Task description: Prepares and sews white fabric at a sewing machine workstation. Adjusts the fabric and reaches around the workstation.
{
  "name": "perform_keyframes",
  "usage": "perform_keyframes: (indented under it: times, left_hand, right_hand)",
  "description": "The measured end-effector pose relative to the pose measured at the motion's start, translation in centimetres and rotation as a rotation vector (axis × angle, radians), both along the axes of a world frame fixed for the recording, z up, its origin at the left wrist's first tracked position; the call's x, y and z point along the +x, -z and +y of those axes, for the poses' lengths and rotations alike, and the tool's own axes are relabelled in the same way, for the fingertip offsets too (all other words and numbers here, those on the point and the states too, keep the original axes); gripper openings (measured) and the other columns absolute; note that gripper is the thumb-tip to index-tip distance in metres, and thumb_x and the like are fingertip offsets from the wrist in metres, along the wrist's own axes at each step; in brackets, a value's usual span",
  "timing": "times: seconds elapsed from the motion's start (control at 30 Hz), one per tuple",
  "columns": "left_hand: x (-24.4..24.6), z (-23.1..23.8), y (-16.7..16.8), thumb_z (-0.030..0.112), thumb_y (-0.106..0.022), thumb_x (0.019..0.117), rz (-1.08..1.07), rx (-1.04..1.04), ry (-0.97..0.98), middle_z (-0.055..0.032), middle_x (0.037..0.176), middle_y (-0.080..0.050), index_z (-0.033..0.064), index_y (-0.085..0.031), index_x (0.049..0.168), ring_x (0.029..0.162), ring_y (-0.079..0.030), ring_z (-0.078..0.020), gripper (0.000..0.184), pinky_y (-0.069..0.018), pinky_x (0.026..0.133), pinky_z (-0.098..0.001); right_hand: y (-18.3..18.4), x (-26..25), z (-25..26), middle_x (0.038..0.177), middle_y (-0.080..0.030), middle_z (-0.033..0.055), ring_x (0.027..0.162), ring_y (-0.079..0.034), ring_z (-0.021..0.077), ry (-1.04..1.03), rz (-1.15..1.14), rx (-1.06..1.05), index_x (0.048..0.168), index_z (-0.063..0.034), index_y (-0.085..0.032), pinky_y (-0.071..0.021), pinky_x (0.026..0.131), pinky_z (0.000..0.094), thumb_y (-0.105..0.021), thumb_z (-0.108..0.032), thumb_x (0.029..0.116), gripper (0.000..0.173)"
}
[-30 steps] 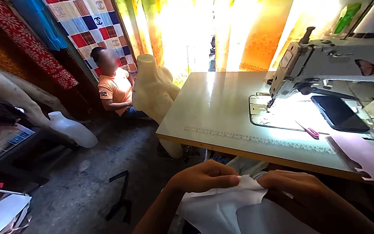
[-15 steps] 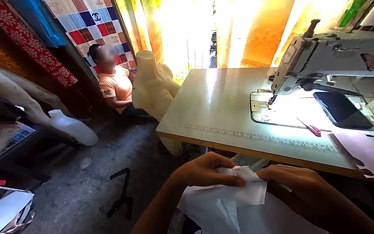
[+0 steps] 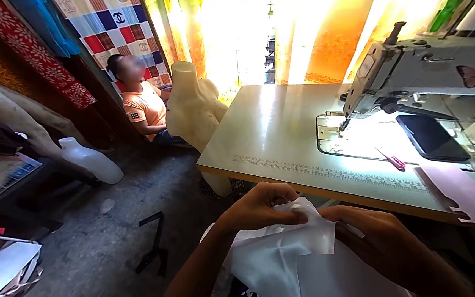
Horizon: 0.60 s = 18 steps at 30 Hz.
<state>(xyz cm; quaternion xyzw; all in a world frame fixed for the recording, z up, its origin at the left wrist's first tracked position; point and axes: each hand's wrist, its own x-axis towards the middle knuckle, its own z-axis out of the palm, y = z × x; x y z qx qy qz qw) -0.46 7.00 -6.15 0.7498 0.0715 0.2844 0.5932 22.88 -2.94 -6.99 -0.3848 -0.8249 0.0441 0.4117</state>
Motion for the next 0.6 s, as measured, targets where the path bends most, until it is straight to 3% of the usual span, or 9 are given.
perform_keyframes:
  times: [0.23, 0.4, 0.5, 0.6]
  left_hand:
    - [0.7, -0.8, -0.1, 0.003, -0.070, 0.0927, 0.003, 0.037, -0.165, 0.0085, 0.083, -0.067, 0.0021, -0.066, 0.094, 0.079, -0.062, 0.0047, 0.004, -0.0527, 0.075, -0.0163]
    - [1.2, -1.0, 0.4, 0.007, -0.068, 0.0960, 0.020, 0.069, -0.257, 0.0046, 0.085, -0.067, -0.0010, -0.066, 0.097, 0.080, -0.063, 0.0031, 0.009, -0.0531, 0.076, -0.0170]
    - [1.4, -1.3, 0.4, 0.007, -0.067, 0.0963, 0.034, 0.025, -0.287, 0.0044, 0.086, -0.068, -0.0001, -0.065, 0.098, 0.080, -0.064, 0.0031, 0.007, -0.0539, 0.077, -0.0172]
    - [1.5, -1.5, 0.2, 0.006, -0.068, 0.0958, 0.040, -0.030, -0.333, 0.0040, 0.085, -0.069, 0.0004, -0.065, 0.097, 0.079, -0.065, 0.0020, 0.007, -0.0553, 0.076, -0.0178]
  right_hand:
    - [0.4, -0.1, 0.1, 0.088, -0.072, 0.0013, 0.077, -0.065, 0.0011, 0.100, 0.005, -0.011, 0.115, -0.0095, -0.063, -0.0514, 0.072, 0.0128, -0.049, -0.033, 0.1069, 0.028]
    - [0.5, -0.8, -1.0, 0.084, -0.071, 0.0074, 0.077, -0.064, 0.0108, 0.317, 0.013, 0.093, 0.098, -0.0074, -0.070, -0.0504, 0.070, 0.0185, -0.051, -0.024, 0.1040, 0.026]
    - [0.3, -1.0, -1.9, 0.102, -0.076, 0.0075, 0.101, -0.068, 0.0119, 0.326, 0.044, 0.132, 0.099, -0.0090, -0.068, -0.0512, 0.088, 0.0198, -0.051, -0.024, 0.1068, 0.024]
    - [-0.3, -1.6, -3.5, 0.108, -0.074, 0.0083, 0.109, -0.066, 0.0137, 0.287, 0.076, 0.101, 0.103, -0.0085, -0.065, -0.0500, 0.095, 0.0243, -0.053, -0.019, 0.1067, 0.017]
